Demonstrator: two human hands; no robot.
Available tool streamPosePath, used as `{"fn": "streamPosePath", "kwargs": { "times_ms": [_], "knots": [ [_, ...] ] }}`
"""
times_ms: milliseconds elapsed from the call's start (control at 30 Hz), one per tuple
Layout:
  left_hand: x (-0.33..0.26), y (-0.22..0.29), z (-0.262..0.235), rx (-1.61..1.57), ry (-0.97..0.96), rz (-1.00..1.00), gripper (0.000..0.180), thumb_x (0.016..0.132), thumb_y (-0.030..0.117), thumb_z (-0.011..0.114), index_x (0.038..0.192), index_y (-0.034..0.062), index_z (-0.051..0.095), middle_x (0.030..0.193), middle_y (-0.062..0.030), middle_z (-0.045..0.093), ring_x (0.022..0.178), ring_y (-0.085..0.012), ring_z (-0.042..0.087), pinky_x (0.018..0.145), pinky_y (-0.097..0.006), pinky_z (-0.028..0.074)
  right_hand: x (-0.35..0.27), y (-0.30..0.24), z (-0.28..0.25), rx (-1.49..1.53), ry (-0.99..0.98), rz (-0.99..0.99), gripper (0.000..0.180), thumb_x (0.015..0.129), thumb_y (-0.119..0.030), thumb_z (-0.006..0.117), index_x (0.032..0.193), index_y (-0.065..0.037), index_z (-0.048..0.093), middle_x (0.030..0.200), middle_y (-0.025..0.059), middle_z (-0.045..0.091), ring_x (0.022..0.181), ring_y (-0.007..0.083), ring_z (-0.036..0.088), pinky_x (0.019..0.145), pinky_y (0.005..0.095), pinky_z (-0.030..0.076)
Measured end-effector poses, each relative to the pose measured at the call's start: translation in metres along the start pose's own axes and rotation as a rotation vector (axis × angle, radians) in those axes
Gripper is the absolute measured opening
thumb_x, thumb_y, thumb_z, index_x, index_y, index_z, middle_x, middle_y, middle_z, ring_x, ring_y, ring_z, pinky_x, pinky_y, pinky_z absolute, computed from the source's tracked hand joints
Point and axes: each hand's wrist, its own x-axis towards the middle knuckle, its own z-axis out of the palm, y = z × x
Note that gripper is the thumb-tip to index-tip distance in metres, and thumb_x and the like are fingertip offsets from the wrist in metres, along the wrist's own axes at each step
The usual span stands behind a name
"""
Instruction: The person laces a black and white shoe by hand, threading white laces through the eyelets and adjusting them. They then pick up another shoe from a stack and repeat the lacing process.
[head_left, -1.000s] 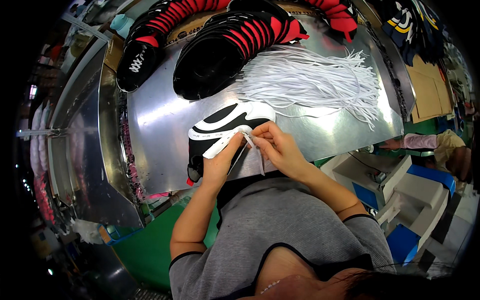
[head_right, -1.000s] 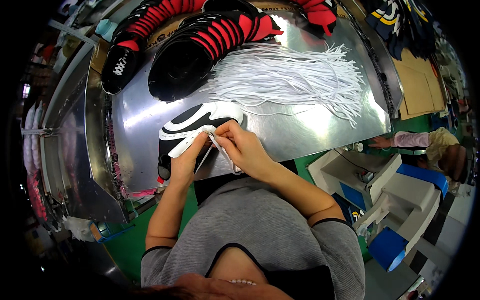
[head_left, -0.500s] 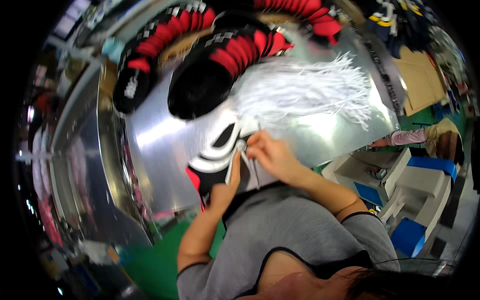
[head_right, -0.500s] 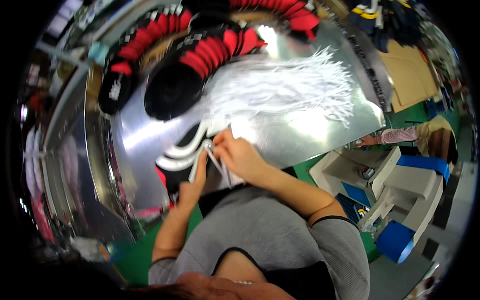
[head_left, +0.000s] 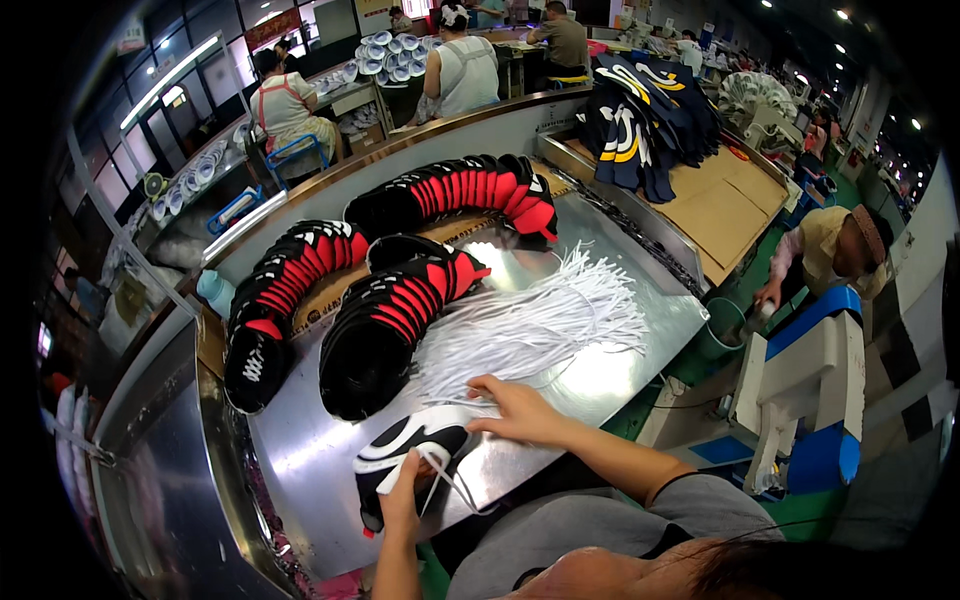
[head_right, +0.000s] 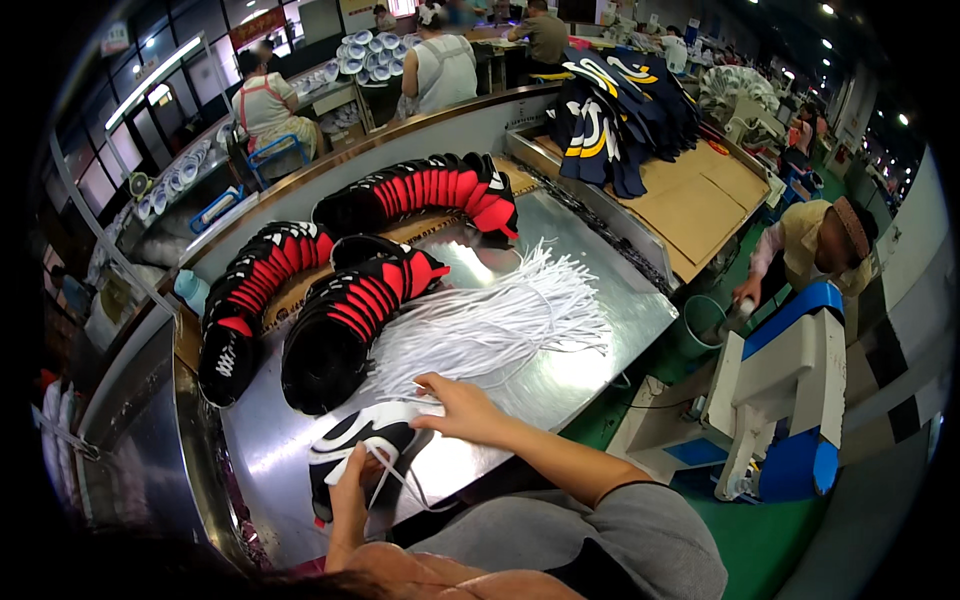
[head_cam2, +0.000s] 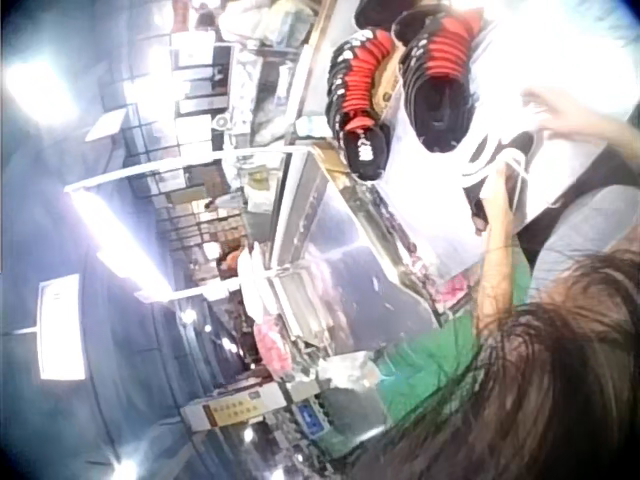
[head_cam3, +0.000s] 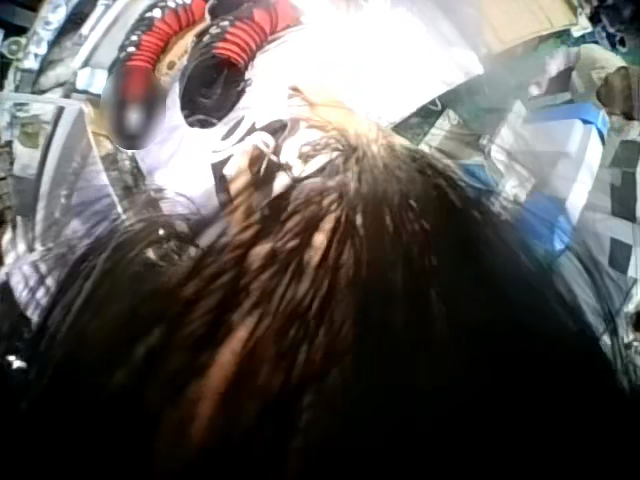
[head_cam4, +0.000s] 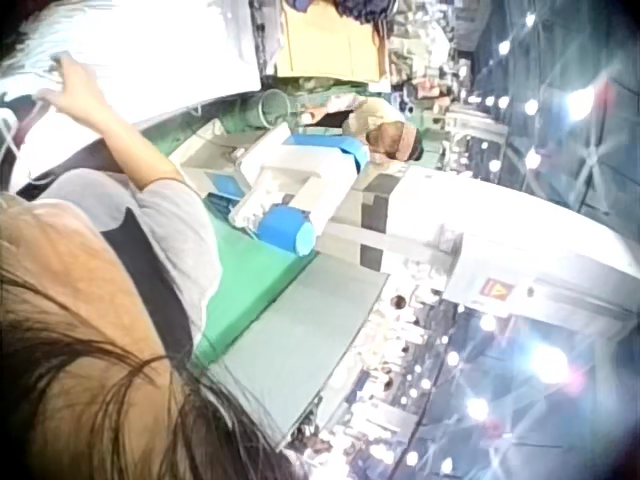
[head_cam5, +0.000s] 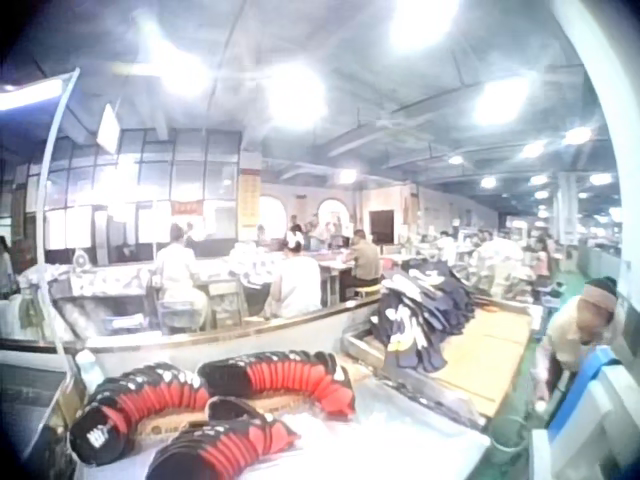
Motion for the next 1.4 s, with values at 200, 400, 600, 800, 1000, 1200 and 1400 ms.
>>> {"fn": "streamPosePath", "kwargs": {
  "times_ms": [200,400,600,800,1000,1200,1400],
  "knots": [
    [0.006,-0.015,-0.011,0.467,0.071,0.255,0.030,0.093,0.021,0.067,0.102,-0.0078,0.068,0.100,-0.0128,0.072,0.089,-0.0193,0.070,0.077,-0.029,0.053,0.000,-0.009,0.029,0.292,0.003,0.197,0.042,0.075,-0.022,0.082,0.108,-0.005,0.062,0.091,0.0035,0.064,0.080,0.0100,0.058,0.073,0.0267,0.049],
    [0.012,-0.008,-0.027,0.659,-0.342,0.184,0.056,0.089,0.038,0.070,0.123,-0.0055,0.059,0.115,-0.0176,0.069,0.107,-0.0269,0.067,0.091,-0.034,0.052,0.024,0.033,0.047,0.602,0.044,0.259,0.037,0.077,-0.024,0.082,0.102,-0.008,0.059,0.089,-0.0009,0.059,0.078,0.0095,0.053,0.071,0.0261,0.046],
    [-0.015,0.015,-0.022,1.199,-0.086,0.629,0.021,0.083,0.016,0.070,0.101,0.0049,0.064,0.080,-0.0174,0.066,0.073,-0.0377,0.065,0.063,-0.044,0.050,0.002,-0.020,0.022,0.531,-0.083,0.388,0.019,0.093,-0.025,0.068,0.095,-0.007,0.065,0.069,-0.0044,0.055,0.063,0.0040,0.049,0.057,0.0201,0.040],
    [-0.014,0.015,0.000,1.260,-0.058,0.729,0.018,0.082,0.012,0.070,0.098,0.0071,0.063,0.078,-0.0118,0.064,0.068,-0.0324,0.062,0.061,-0.042,0.047,-0.006,-0.017,0.060,0.515,-0.303,0.466,0.018,0.090,-0.023,0.072,0.090,-0.006,0.069,0.069,-0.0064,0.057,0.064,0.0020,0.049,0.057,0.0196,0.039],
    [-0.020,0.022,0.003,1.229,0.023,0.773,0.018,0.082,0.011,0.070,0.098,0.0071,0.065,0.078,-0.0119,0.065,0.067,-0.0326,0.063,0.061,-0.041,0.048,-0.014,-0.019,0.069,0.718,-0.311,0.420,0.014,0.091,-0.017,0.070,0.085,-0.006,0.063,0.072,-0.0070,0.055,0.064,0.0002,0.044,0.057,0.0182,0.036],
    [-0.024,0.060,-0.014,1.040,0.200,0.641,0.020,0.086,0.020,0.071,0.102,0.0075,0.068,0.079,-0.0163,0.067,0.068,-0.0349,0.065,0.061,-0.040,0.050,-0.056,-0.010,0.033,0.150,-0.755,0.102,0.020,0.093,-0.024,0.064,0.089,-0.006,0.062,0.067,0.0035,0.051,0.065,0.0129,0.053,0.062,0.0285,0.042],
    [-0.032,0.097,-0.025,0.904,0.187,0.629,0.023,0.087,0.015,0.070,0.105,0.0030,0.068,0.089,-0.0191,0.070,0.077,-0.0303,0.070,0.068,-0.032,0.052,-0.102,0.010,-0.017,0.008,-0.716,-0.019,0.018,0.087,-0.018,0.067,0.096,-0.003,0.063,0.085,0.0093,0.057,0.073,0.0250,0.057,0.070,0.0356,0.045]
  ]
}}
